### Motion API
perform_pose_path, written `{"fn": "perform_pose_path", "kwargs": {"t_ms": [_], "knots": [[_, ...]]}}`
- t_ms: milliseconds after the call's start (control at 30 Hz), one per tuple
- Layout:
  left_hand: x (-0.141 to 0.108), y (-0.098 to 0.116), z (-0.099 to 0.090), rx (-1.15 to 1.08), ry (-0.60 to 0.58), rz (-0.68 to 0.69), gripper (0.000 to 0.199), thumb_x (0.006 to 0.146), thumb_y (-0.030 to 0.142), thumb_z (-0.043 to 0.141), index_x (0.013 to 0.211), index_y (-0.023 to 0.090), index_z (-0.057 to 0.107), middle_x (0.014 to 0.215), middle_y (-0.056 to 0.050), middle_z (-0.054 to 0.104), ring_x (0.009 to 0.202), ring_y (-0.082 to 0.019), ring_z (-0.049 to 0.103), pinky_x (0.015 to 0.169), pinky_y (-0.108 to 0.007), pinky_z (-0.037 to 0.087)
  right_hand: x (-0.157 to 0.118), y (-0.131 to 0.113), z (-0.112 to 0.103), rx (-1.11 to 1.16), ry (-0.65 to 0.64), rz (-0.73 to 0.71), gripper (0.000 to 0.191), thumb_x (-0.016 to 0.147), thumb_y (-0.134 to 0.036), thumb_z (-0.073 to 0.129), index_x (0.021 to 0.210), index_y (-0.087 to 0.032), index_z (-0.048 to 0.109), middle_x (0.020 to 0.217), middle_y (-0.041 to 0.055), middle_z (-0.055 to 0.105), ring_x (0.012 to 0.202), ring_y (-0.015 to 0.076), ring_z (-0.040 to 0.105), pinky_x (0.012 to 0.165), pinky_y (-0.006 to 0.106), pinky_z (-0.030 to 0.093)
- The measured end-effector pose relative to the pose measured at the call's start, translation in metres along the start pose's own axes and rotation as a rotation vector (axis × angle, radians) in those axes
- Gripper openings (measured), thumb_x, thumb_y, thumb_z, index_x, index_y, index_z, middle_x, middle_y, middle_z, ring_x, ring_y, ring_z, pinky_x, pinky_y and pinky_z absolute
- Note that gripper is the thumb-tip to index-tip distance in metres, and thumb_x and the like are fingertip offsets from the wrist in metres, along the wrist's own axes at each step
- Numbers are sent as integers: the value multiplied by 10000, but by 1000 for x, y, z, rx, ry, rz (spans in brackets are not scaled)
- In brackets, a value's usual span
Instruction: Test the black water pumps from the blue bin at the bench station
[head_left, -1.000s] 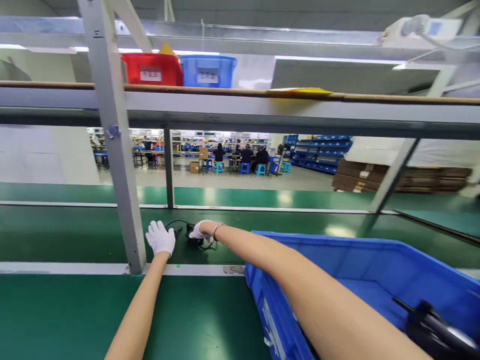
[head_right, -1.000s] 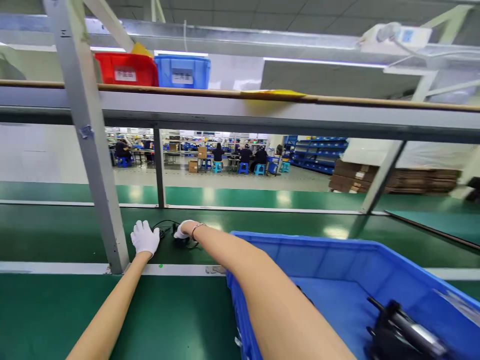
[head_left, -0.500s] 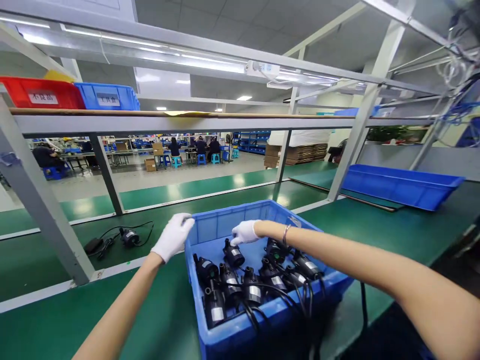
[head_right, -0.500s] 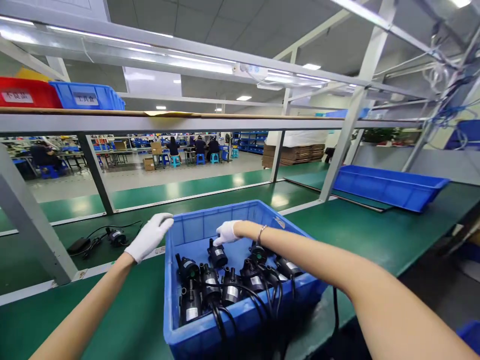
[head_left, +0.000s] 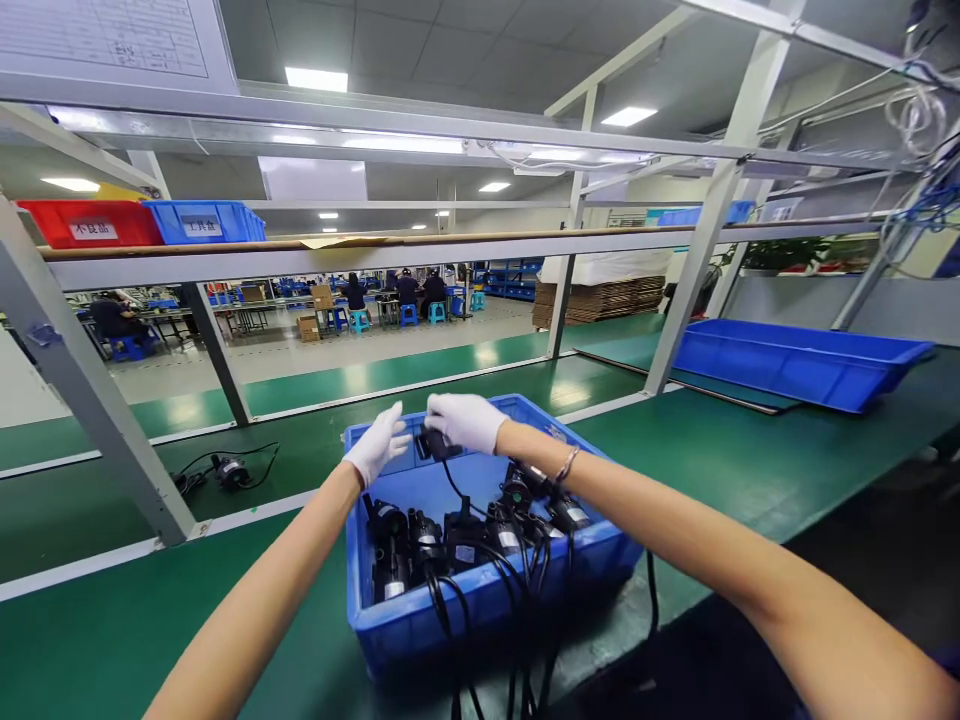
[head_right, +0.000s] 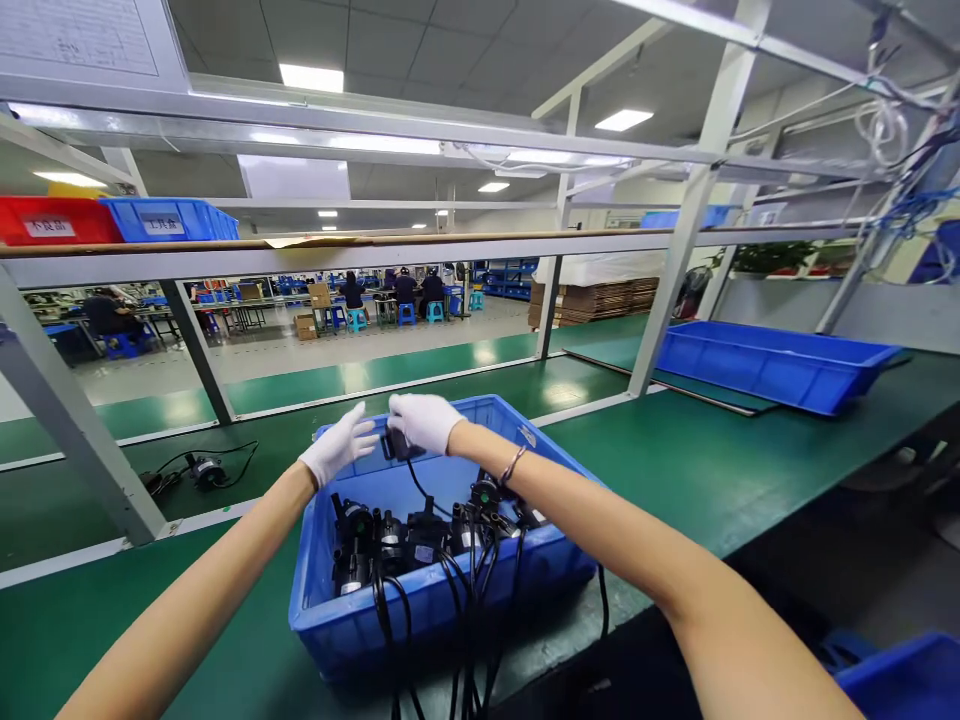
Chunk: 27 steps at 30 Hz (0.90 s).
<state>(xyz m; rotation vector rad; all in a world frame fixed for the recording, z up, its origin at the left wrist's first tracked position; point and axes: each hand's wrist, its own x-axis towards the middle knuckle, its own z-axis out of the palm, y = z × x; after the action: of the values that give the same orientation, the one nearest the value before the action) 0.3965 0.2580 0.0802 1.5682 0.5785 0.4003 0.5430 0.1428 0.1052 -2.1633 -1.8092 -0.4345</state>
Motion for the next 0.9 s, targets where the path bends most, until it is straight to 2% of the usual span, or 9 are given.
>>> {"fn": "perform_pose_path", "kwargs": {"t_ms": [200, 367, 433, 533, 600, 667, 767, 833, 900], "knots": [[-38, 64, 50, -352, -272, 100, 680, 1062, 685, 332, 1393, 156, 603, 1129, -164, 791, 878, -254, 789, 829, -427, 645, -28, -27, -125, 172, 249, 30, 157, 1059, -279, 621, 1027, -142, 690, 961, 35, 720, 885, 167, 659, 873, 307, 516], [-88, 85, 80, -513, -287, 232, 695, 984, 754, 508, 1290, 151, 669, 934, -96, 792, 659, -164, 719, 609, -260, 593, -76, -45, -168, 436, 458, 52, 175, 1025, -349, 642, 1022, -175, 662, 984, 14, 706, 911, 144, 635, 847, 239, 468], [-110, 99, 91, -579, -271, 329, 697, 1011, 745, 458, 1323, 155, 660, 921, -77, 784, 649, -142, 709, 581, -226, 571, -102, -40, -163, 562, 511, 123, 334, 1057, -506, 540, 1118, -190, 628, 1005, 24, 689, 867, 140, 626, 782, 241, 481], [-151, 134, 102, -689, -246, 530, 721, 1074, 712, 277, 1411, 175, 620, 1016, -81, 776, 717, -125, 735, 600, -202, 571, -150, -32, -127, 701, 444, 295, 563, 988, -729, 491, 1056, -187, 628, 845, 29, 662, 678, 156, 584, 667, 293, 488], [-185, 163, 104, -717, -197, 661, 749, 1094, 683, 158, 1485, 197, 571, 1126, -84, 753, 843, -128, 769, 650, -185, 573, -187, -37, -90, 761, 332, 390, 648, 863, -816, 613, 946, -175, 654, 780, 59, 671, 689, 209, 629, 724, 374, 540], [-223, 187, 101, -678, -130, 728, 798, 1085, 665, 40, 1560, 214, 496, 1218, -74, 709, 1044, -179, 775, 700, -180, 555, -223, -56, -53, 847, 236, 433, 774, 812, -889, 611, 1021, -147, 677, 925, 162, 741, 885, 316, 723, 882, 501, 579], [-272, 204, 97, -616, -34, 777, 871, 1048, 648, -84, 1591, 221, 447, 1227, -50, 664, 1181, -264, 731, 710, -197, 523, -269, -104, -18, 1042, 94, 342, 1035, 821, -1003, 396, 1336, -134, 625, 1280, 261, 716, 1199, 366, 716, 1065, 541, 560], [-292, 197, 95, -609, -33, 782, 861, 1062, 674, -23, 1531, 192, 516, 1120, -55, 679, 1024, -227, 772, 662, -185, 518, -289, -137, -15, 1288, -25, 156, 1132, 780, -1048, 338, 1488, -193, 555, 1372, 229, 691, 1257, 338, 705, 1087, 481, 563], [-300, 174, 94, -685, -72, 691, 810, 1071, 718, 108, 1422, 178, 600, 964, -54, 687, 761, -145, 745, 582, -173, 517, -300, -160, -25, 1545, -159, 21, 1186, 688, -1079, 431, 1529, -250, 542, 1278, 189, 737, 1142, 328, 752, 1000, 447, 605]]}}
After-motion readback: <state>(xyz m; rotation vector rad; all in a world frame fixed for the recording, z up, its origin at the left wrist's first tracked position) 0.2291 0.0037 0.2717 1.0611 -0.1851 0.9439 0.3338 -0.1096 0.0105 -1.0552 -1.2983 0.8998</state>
